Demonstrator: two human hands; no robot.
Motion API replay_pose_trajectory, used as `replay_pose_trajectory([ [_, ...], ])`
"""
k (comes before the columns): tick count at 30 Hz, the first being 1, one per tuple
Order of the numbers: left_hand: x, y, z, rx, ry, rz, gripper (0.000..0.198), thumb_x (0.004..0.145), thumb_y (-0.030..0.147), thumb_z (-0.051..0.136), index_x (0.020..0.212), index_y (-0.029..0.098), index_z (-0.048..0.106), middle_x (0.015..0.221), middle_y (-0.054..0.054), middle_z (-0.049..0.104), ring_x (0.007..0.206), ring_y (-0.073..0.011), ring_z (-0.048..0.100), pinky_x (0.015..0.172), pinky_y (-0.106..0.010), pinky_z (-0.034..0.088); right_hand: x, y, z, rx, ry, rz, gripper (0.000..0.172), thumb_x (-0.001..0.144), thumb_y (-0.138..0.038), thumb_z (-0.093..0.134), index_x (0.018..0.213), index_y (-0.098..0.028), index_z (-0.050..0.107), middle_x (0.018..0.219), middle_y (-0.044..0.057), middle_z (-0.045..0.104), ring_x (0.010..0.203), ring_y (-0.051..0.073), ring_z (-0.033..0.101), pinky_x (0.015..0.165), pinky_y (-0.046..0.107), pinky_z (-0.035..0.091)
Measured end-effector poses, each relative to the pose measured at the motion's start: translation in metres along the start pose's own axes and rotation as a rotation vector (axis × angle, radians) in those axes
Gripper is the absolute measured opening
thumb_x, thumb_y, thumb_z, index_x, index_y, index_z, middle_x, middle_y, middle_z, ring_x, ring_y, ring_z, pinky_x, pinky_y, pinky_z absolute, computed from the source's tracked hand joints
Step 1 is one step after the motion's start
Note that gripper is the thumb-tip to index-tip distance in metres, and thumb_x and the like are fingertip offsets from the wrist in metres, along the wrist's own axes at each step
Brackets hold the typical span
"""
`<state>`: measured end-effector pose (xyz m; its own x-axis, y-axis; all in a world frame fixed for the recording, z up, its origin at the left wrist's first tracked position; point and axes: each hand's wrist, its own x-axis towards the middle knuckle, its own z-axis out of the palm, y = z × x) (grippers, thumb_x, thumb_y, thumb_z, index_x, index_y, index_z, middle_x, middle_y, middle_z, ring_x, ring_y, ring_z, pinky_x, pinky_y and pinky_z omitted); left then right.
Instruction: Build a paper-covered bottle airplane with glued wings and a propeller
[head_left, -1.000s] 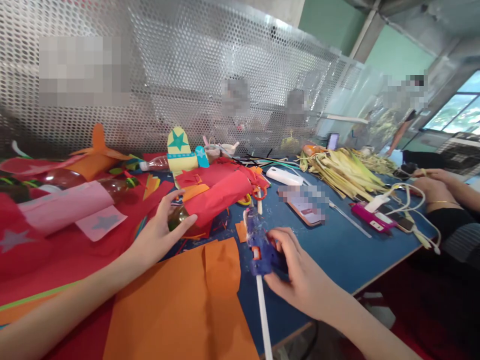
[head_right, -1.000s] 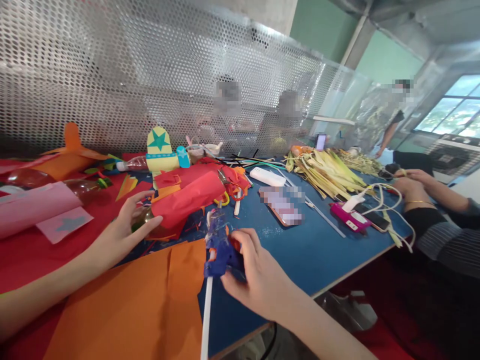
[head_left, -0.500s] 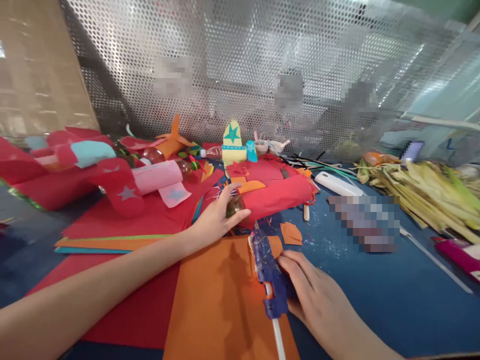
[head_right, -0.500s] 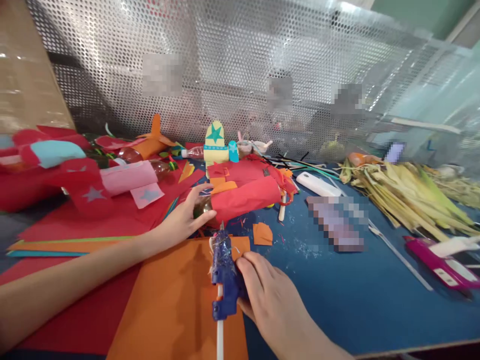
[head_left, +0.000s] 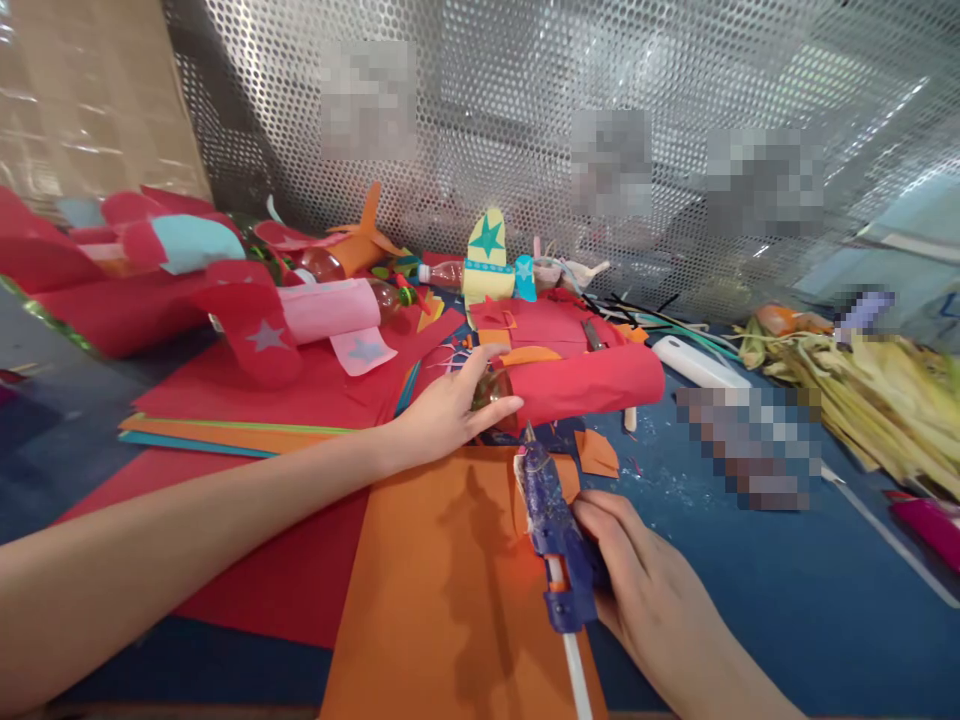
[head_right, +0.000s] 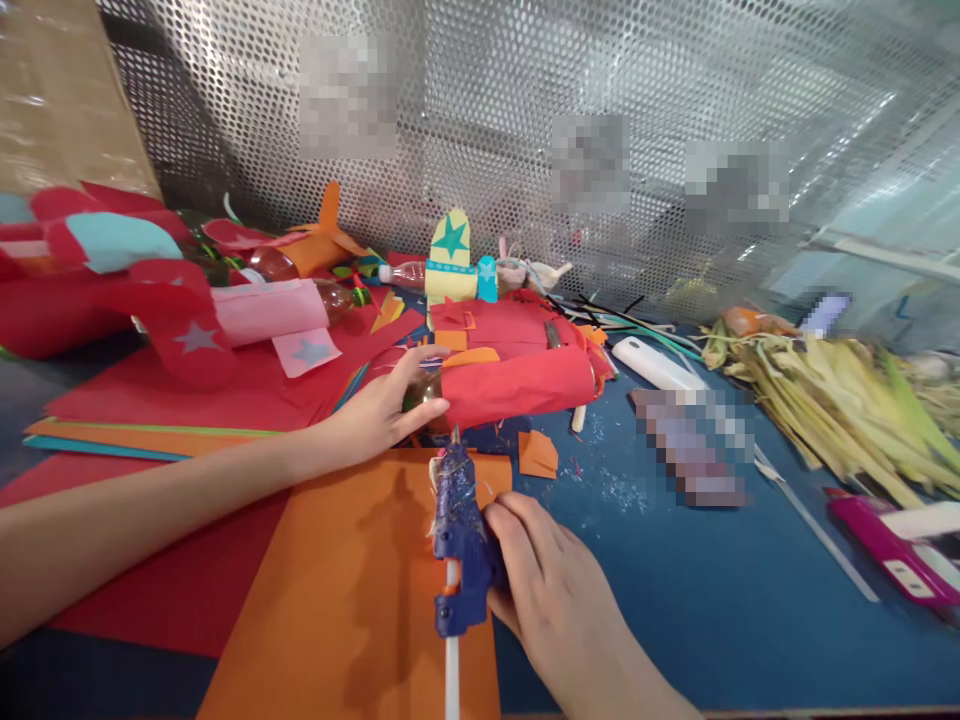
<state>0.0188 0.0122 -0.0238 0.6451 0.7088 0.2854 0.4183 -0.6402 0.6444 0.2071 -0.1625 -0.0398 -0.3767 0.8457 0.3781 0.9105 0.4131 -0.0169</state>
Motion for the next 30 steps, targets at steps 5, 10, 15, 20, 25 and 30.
replay_pose_trajectory([
  [5,0.0004,-0.0011,0.0006,0.013,-0.008,0.009,0.051,0.091,0.05,0.042,0.13,0.018,0.033,0.072,0.0,0.055,0.066,-0.0212,0.057,0.062,-0.03,0.041,-0.0014,-0.0003,0.001,-0.001,-0.01,-0.002,0.045,0.073,-0.003,0.039,0.117,-0.014,0.04,0.104,0.016,0.06,0.088,0.026,0.067,0.069,0.037,0.06],
  [10,0.0006,-0.0008,0.0003,-0.013,-0.008,0.026,0.053,0.09,0.05,0.044,0.13,0.017,0.033,0.072,0.0,0.054,0.065,-0.0205,0.056,0.063,-0.031,0.042,-0.0011,-0.0003,0.0014,-0.025,-0.004,-0.009,0.045,0.074,-0.004,0.038,0.118,-0.015,0.039,0.104,0.016,0.061,0.087,0.027,0.067,0.068,0.037,0.06],
  [15,0.0002,0.0003,-0.0003,-0.011,-0.005,0.035,0.051,0.09,0.046,0.046,0.13,0.018,0.033,0.074,0.0,0.053,0.065,-0.0189,0.055,0.064,-0.029,0.042,-0.0005,-0.0003,0.0024,-0.022,-0.005,0.002,0.046,0.073,-0.004,0.038,0.117,-0.015,0.04,0.104,0.015,0.06,0.086,0.026,0.067,0.067,0.036,0.06],
  [20,-0.0005,0.0009,-0.0009,-0.017,-0.006,0.036,0.051,0.09,0.046,0.047,0.13,0.017,0.033,0.077,-0.001,0.055,0.07,-0.0199,0.057,0.065,-0.029,0.041,0.0014,-0.0015,0.0001,0.011,0.01,0.014,0.043,0.074,-0.003,0.038,0.115,-0.015,0.042,0.102,0.014,0.059,0.083,0.025,0.067,0.064,0.035,0.06],
  [25,-0.0003,0.0013,-0.0011,-0.011,-0.004,0.032,0.049,0.09,0.045,0.046,0.129,0.018,0.033,0.078,-0.001,0.056,0.068,-0.0191,0.057,0.065,-0.029,0.041,0.0004,-0.0032,-0.0023,0.039,0.007,0.043,0.045,0.071,-0.001,0.036,0.113,-0.017,0.042,0.097,0.012,0.058,0.077,0.022,0.067,0.061,0.032,0.059],
  [30,0.0003,-0.0002,-0.0006,-0.037,-0.013,0.041,0.051,0.09,0.047,0.044,0.129,0.016,0.032,0.085,-0.004,0.059,0.074,-0.021,0.059,0.067,-0.03,0.042,-0.0028,-0.0035,-0.0003,0.058,0.018,0.082,0.044,0.071,-0.001,0.035,0.111,-0.018,0.043,0.093,0.009,0.058,0.071,0.021,0.066,0.058,0.031,0.058],
])
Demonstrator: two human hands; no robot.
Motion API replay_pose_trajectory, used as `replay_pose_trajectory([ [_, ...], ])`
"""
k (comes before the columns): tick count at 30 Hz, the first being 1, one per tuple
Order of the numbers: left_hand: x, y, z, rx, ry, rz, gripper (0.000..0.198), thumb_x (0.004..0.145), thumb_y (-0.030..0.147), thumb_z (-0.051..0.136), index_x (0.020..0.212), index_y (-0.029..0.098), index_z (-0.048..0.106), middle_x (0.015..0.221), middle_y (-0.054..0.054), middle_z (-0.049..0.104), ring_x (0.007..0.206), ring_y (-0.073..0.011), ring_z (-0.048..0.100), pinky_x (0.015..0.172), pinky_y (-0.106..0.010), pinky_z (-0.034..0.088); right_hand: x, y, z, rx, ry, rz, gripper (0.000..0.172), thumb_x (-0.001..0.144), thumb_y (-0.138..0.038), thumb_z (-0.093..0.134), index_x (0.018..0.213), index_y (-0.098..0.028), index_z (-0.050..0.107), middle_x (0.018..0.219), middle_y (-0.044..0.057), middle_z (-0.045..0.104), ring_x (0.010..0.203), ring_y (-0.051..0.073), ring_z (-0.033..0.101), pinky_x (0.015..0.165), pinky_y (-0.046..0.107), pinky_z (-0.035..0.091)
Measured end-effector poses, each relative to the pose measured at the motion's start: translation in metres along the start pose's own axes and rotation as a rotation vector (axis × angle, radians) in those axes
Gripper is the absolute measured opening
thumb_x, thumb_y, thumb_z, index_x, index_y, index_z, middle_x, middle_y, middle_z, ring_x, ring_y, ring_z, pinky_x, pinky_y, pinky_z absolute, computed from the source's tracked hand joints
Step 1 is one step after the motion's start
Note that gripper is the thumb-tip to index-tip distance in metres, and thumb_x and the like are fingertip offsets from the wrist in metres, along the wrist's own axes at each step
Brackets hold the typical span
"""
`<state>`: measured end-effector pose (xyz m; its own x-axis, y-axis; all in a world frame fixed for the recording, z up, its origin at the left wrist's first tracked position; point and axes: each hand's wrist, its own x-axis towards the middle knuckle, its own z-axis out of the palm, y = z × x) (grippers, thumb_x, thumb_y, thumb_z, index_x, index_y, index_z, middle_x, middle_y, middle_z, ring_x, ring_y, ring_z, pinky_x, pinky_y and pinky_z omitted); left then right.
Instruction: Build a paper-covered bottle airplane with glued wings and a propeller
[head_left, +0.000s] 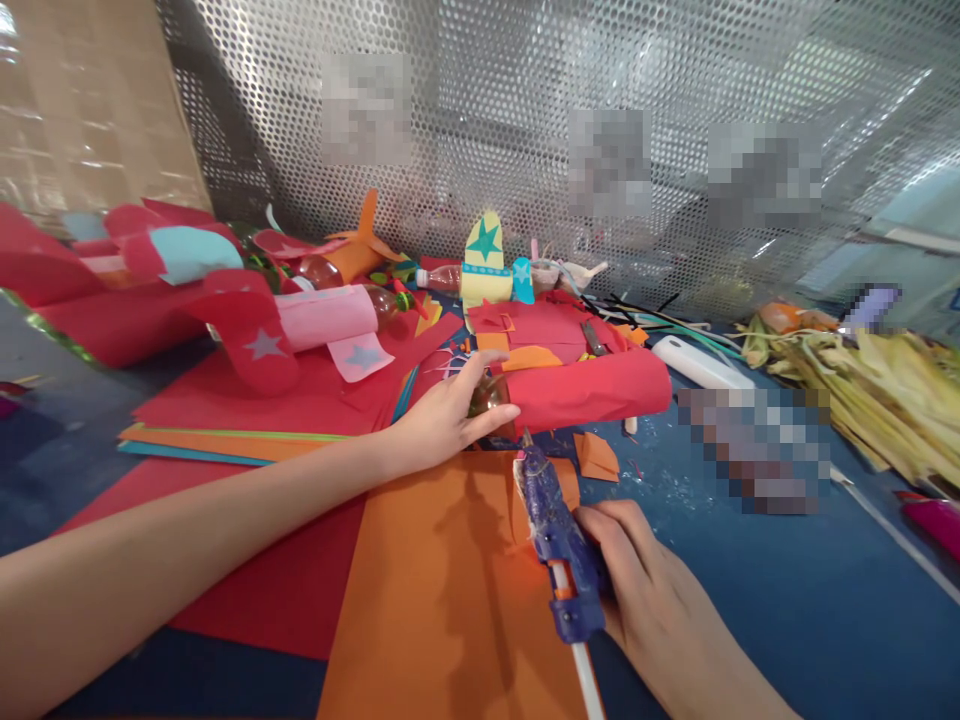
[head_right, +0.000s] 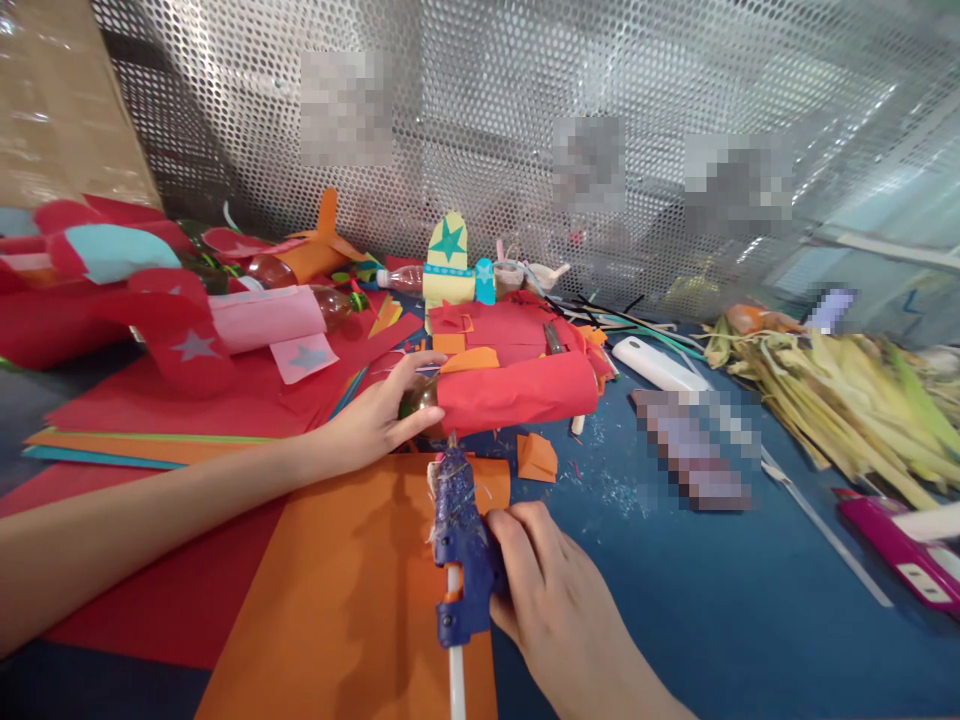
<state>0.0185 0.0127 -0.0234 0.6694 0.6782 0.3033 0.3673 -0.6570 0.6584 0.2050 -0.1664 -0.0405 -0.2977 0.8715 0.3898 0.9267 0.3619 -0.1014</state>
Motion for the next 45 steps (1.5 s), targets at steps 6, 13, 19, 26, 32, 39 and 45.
replay_pose_trajectory([
  [6,-0.0003,-0.0003,0.0004,0.01,-0.001,0.0,0.051,0.09,0.046,0.045,0.13,0.017,0.032,0.092,-0.007,0.062,0.079,-0.0226,0.061,0.067,-0.031,0.043,0.0027,-0.0007,0.0001,-0.034,0.035,-0.005,0.033,0.079,-0.004,0.034,0.107,-0.018,0.045,0.086,0.007,0.056,0.063,0.018,0.063,0.052,0.028,0.053],
  [13,0.0001,-0.0014,0.0008,-0.004,-0.02,0.009,0.052,0.09,0.046,0.046,0.131,0.017,0.032,0.092,-0.007,0.061,0.077,-0.0218,0.059,0.068,-0.031,0.043,0.0015,0.0,0.0003,-0.059,0.016,-0.035,0.02,0.091,-0.014,0.029,0.103,-0.018,0.045,0.081,0.005,0.053,0.059,0.018,0.06,0.049,0.028,0.05],
  [19,0.0002,-0.0004,0.0009,0.002,-0.019,0.012,0.05,0.091,0.044,0.045,0.131,0.017,0.032,0.082,-0.002,0.058,0.071,-0.0196,0.057,0.068,-0.031,0.043,0.0017,0.0001,0.0009,-0.129,0.039,-0.083,0.024,0.096,-0.018,0.022,0.102,-0.015,0.045,0.08,0.006,0.052,0.059,0.019,0.06,0.048,0.027,0.048],
  [26,0.0005,-0.0044,0.0018,-0.037,-0.01,0.016,0.05,0.091,0.046,0.044,0.131,0.018,0.032,0.088,-0.006,0.061,0.083,-0.0239,0.061,0.073,-0.034,0.046,0.0018,-0.0001,0.0003,-0.139,0.061,-0.046,0.02,0.087,-0.009,0.028,0.092,-0.02,0.044,0.074,0.003,0.049,0.051,0.017,0.056,0.044,0.026,0.046],
  [32,0.0006,-0.0059,0.0021,-0.053,0.005,0.006,0.05,0.091,0.047,0.043,0.131,0.018,0.032,0.093,-0.008,0.063,0.098,-0.028,0.061,0.082,-0.038,0.046,0.0017,0.001,0.001,-0.155,0.041,-0.025,0.021,0.091,-0.013,0.025,0.092,-0.02,0.045,0.078,0.006,0.055,0.058,0.019,0.061,0.045,0.028,0.052],
  [39,-0.0001,-0.0051,0.0006,-0.015,0.015,-0.022,0.05,0.091,0.047,0.044,0.13,0.017,0.034,0.104,-0.012,0.064,0.094,-0.0276,0.062,0.079,-0.039,0.046,0.0029,0.001,-0.0009,-0.235,0.122,-0.06,0.024,0.091,-0.012,0.023,0.099,-0.015,0.045,0.081,0.009,0.056,0.062,0.02,0.063,0.048,0.027,0.053],
  [45,0.001,-0.0021,0.0005,-0.026,-0.006,-0.017,0.05,0.09,0.047,0.044,0.129,0.017,0.034,0.096,-0.01,0.064,0.09,-0.0271,0.063,0.077,-0.038,0.046,0.0066,-0.0008,0.0003,-0.174,0.063,-0.049,0.021,0.077,-0.005,0.031,0.086,-0.021,0.041,0.071,0.001,0.048,0.048,0.017,0.055,0.041,0.027,0.044],
])
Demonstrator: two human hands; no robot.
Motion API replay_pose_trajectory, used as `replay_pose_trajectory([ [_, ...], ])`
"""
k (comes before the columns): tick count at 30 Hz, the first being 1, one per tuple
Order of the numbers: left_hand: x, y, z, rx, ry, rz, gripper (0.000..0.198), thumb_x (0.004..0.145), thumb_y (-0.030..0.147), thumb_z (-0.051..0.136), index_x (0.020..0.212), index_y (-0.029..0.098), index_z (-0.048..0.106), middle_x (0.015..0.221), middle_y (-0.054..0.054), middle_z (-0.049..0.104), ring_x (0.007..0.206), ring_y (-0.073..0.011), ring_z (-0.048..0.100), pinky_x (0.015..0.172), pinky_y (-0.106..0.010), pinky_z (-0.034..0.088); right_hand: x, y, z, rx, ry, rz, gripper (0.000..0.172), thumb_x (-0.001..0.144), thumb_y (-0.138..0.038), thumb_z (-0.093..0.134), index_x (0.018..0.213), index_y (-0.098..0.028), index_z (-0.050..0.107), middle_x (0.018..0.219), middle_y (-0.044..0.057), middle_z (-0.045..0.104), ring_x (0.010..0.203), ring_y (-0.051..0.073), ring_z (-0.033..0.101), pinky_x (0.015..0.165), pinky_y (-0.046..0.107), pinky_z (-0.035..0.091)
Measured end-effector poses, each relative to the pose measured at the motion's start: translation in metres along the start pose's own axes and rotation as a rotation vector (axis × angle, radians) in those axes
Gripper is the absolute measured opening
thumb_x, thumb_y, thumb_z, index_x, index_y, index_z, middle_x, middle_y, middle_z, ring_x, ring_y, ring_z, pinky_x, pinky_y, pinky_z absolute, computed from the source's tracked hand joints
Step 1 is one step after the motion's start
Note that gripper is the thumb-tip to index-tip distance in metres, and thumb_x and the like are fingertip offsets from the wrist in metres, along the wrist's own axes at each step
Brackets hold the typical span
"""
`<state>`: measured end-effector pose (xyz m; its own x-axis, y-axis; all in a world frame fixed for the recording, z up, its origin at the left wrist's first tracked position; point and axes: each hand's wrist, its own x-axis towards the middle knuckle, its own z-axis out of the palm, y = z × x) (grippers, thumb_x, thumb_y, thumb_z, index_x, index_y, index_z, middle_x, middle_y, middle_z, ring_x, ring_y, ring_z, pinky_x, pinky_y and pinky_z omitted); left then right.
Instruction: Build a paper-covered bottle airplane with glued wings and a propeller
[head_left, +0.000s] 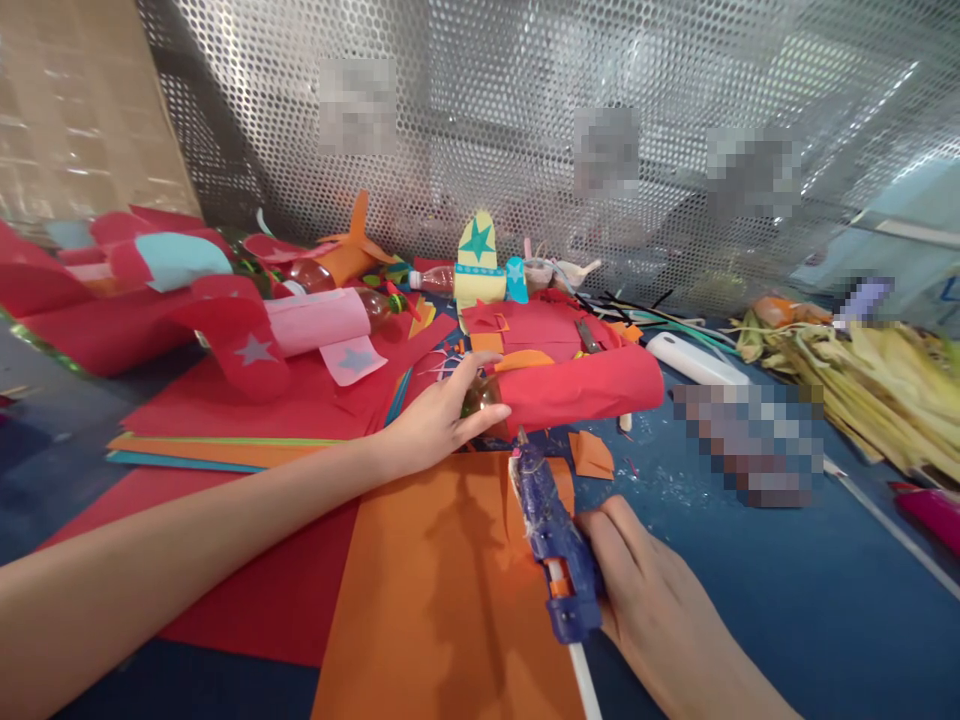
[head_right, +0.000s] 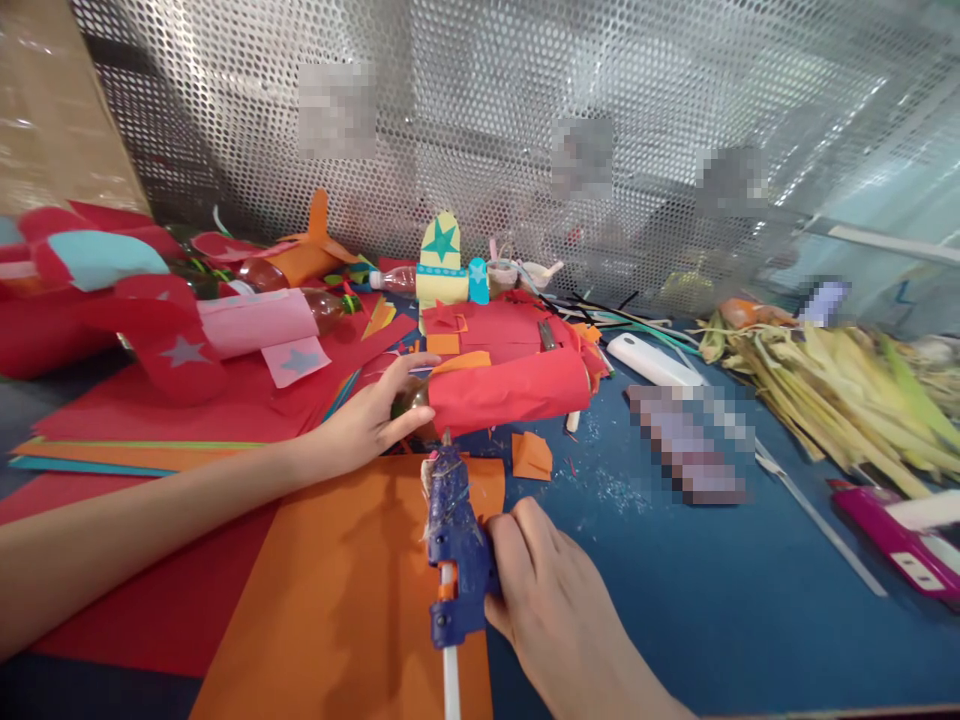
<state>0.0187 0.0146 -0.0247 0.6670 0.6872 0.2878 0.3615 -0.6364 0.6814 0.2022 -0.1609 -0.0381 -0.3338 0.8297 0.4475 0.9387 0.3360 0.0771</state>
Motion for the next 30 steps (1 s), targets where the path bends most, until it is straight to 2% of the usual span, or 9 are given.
replay_pose_trajectory([
  [12,-0.0001,0.0002,0.0001,0.02,-0.011,0.005,0.052,0.09,0.049,0.043,0.13,0.017,0.033,0.094,-0.009,0.064,0.091,-0.028,0.063,0.078,-0.039,0.046,0.0017,0.0,-0.0018,-0.031,-0.028,-0.054,0.02,0.079,-0.005,0.031,0.09,-0.021,0.039,0.076,0.004,0.05,0.057,0.02,0.058,0.046,0.026,0.045],
  [17,-0.0002,0.0008,-0.0002,0.005,-0.009,0.0,0.052,0.09,0.048,0.043,0.13,0.016,0.034,0.086,-0.007,0.062,0.096,-0.029,0.062,0.081,-0.039,0.046,0.0023,-0.001,-0.0032,-0.02,-0.022,-0.028,0.019,0.077,-0.005,0.032,0.085,-0.022,0.037,0.074,0.002,0.048,0.055,0.019,0.057,0.046,0.027,0.045],
  [22,0.0002,-0.0003,-0.0002,-0.009,-0.003,-0.007,0.048,0.091,0.045,0.043,0.129,0.017,0.034,0.088,-0.007,0.063,0.096,-0.028,0.061,0.083,-0.041,0.046,0.0014,-0.0006,-0.0029,0.036,-0.026,0.006,0.021,0.076,-0.004,0.033,0.083,-0.023,0.037,0.072,0.001,0.047,0.049,0.017,0.054,0.042,0.026,0.041],
  [30,-0.0005,-0.0007,-0.0004,-0.015,0.004,-0.017,0.051,0.091,0.046,0.043,0.131,0.014,0.034,0.093,-0.01,0.063,0.095,-0.0268,0.061,0.082,-0.039,0.046,0.0013,0.001,-0.0019,0.061,0.019,0.032,0.017,0.085,-0.007,0.03,0.086,-0.022,0.039,0.073,0.001,0.049,0.049,0.016,0.054,0.043,0.025,0.043],
])
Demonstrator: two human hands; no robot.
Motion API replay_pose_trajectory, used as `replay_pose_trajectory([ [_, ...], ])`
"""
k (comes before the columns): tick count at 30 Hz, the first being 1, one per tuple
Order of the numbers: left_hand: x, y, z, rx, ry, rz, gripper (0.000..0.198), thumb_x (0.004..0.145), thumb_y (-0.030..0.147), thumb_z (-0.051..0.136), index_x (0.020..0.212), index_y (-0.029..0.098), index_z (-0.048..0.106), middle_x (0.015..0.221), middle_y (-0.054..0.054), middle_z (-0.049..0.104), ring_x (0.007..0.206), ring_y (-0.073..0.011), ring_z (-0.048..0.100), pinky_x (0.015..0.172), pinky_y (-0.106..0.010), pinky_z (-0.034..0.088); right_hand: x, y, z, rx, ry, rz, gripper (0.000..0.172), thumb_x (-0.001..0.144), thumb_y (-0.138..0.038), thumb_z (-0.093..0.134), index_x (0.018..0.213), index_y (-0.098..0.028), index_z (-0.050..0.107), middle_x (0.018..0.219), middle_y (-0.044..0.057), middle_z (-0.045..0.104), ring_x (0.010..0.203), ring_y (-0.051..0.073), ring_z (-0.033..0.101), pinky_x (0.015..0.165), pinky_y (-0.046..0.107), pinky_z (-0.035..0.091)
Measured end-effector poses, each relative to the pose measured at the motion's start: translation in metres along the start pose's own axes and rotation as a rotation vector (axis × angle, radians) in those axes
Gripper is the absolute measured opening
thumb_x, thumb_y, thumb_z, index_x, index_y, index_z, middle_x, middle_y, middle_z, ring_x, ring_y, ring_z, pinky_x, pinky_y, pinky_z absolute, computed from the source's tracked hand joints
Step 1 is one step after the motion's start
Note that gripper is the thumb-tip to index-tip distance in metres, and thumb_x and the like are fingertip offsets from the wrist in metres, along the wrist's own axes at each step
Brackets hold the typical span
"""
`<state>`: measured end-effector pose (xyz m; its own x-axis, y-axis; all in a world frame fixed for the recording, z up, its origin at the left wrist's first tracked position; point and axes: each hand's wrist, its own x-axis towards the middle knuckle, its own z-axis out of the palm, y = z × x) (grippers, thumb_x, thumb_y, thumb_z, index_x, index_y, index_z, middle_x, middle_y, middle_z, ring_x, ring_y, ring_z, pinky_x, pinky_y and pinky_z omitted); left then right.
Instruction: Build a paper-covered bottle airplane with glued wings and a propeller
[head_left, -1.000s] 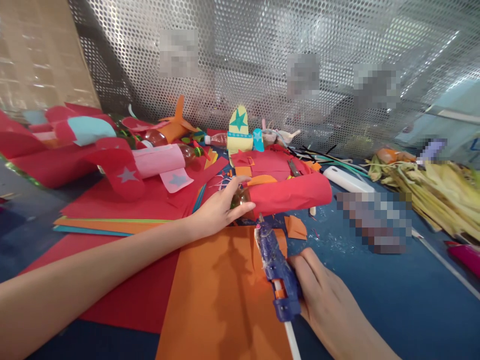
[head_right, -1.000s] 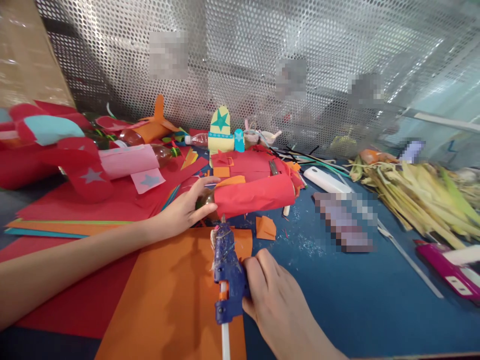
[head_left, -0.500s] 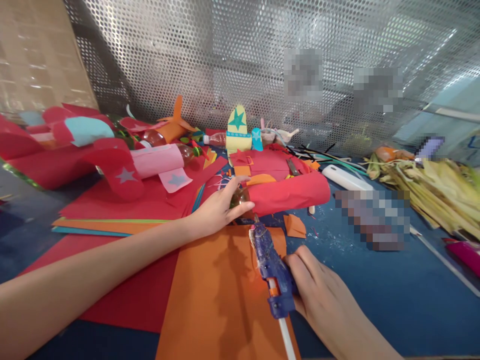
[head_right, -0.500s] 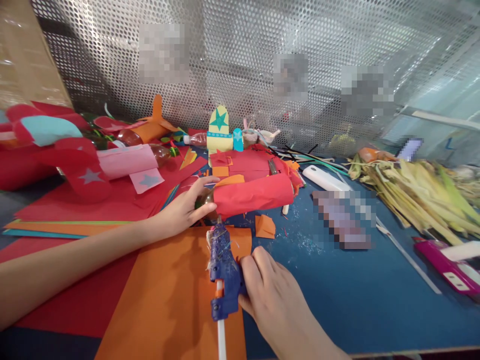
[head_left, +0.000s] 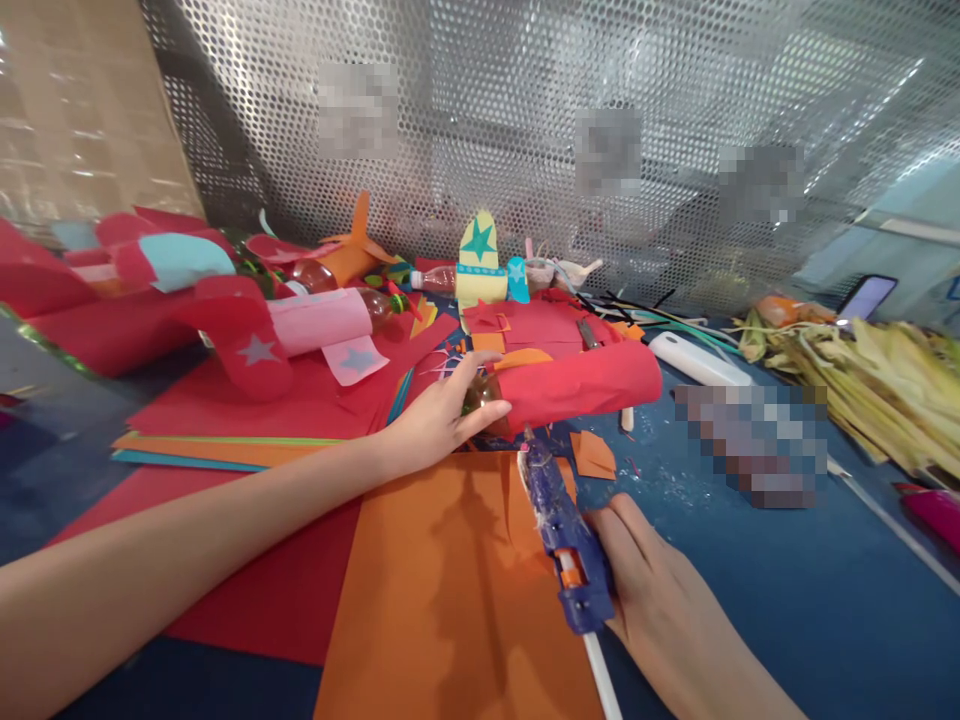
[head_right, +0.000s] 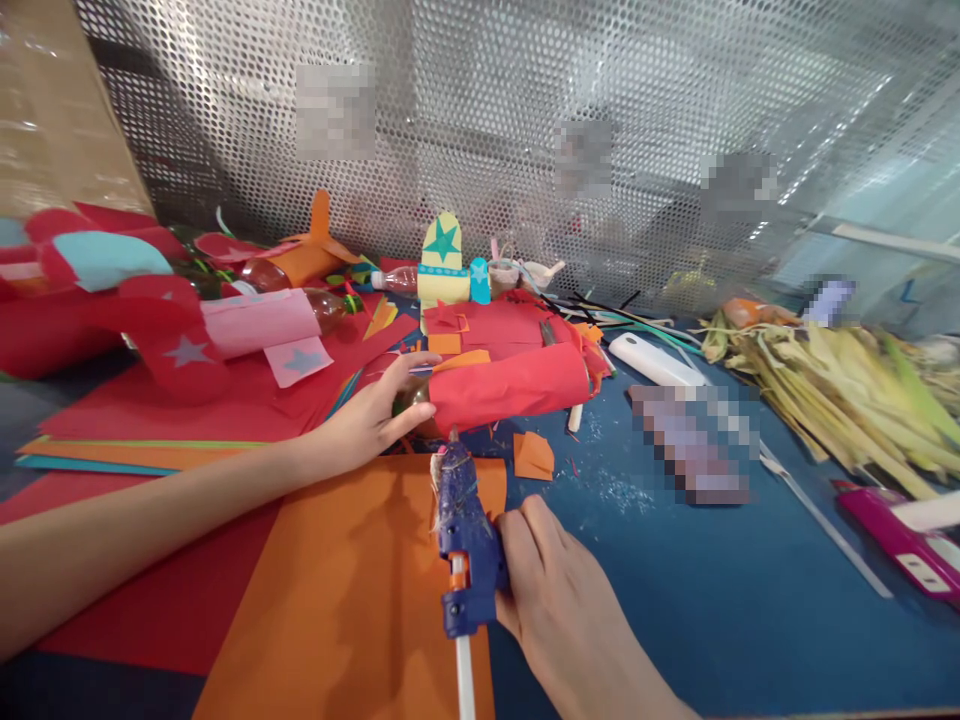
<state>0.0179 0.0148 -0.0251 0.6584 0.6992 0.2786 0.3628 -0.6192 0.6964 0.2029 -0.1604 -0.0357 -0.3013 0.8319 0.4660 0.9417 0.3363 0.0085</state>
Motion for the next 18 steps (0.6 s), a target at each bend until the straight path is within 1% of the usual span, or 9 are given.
replay_pose_trajectory([
  [3,-0.0003,0.0008,0.0001,-0.004,-0.008,0.002,0.052,0.091,0.046,0.043,0.131,0.015,0.033,0.094,-0.009,0.063,0.089,-0.0255,0.062,0.08,-0.039,0.046,0.0004,0.0,-0.0003,0.007,-0.007,-0.001,0.018,0.085,-0.007,0.031,0.083,-0.023,0.038,0.072,0.0,0.048,0.049,0.015,0.052,0.043,0.025,0.041],
  [6,-0.0002,0.0007,0.0004,0.0,-0.01,0.014,0.051,0.091,0.047,0.043,0.132,0.017,0.032,0.093,-0.008,0.063,0.089,-0.0257,0.062,0.081,-0.04,0.046,0.0001,-0.0001,0.0,-0.001,-0.04,-0.017,0.016,0.085,-0.009,0.033,0.082,-0.024,0.038,0.07,0.0,0.047,0.049,0.016,0.051,0.043,0.026,0.039],
  [9,0.0002,0.0004,0.0004,0.01,-0.01,0.015,0.05,0.091,0.047,0.043,0.131,0.017,0.033,0.091,-0.008,0.063,0.086,-0.0255,0.062,0.079,-0.04,0.046,0.0,-0.0003,0.0005,-0.007,-0.047,-0.024,0.014,0.084,-0.01,0.036,0.082,-0.023,0.038,0.07,0.0,0.046,0.049,0.017,0.051,0.044,0.027,0.038],
  [13,0.0006,0.0002,-0.0001,0.012,-0.004,0.004,0.052,0.09,0.048,0.043,0.13,0.016,0.034,0.088,-0.008,0.063,0.087,-0.0267,0.062,0.077,-0.038,0.046,0.0018,0.0,0.0001,-0.001,-0.029,-0.01,0.018,0.081,-0.006,0.033,0.083,-0.023,0.038,0.071,0.0,0.047,0.049,0.016,0.052,0.043,0.025,0.038],
  [18,0.0002,0.0007,-0.0001,0.022,0.02,-0.008,0.049,0.09,0.048,0.042,0.129,0.018,0.035,0.092,-0.008,0.063,0.09,-0.0269,0.063,0.078,-0.037,0.046,0.0032,0.0019,-0.0027,-0.038,0.025,-0.005,0.02,0.082,-0.005,0.03,0.084,-0.022,0.038,0.071,0.001,0.05,0.046,0.016,0.054,0.04,0.025,0.04],
])
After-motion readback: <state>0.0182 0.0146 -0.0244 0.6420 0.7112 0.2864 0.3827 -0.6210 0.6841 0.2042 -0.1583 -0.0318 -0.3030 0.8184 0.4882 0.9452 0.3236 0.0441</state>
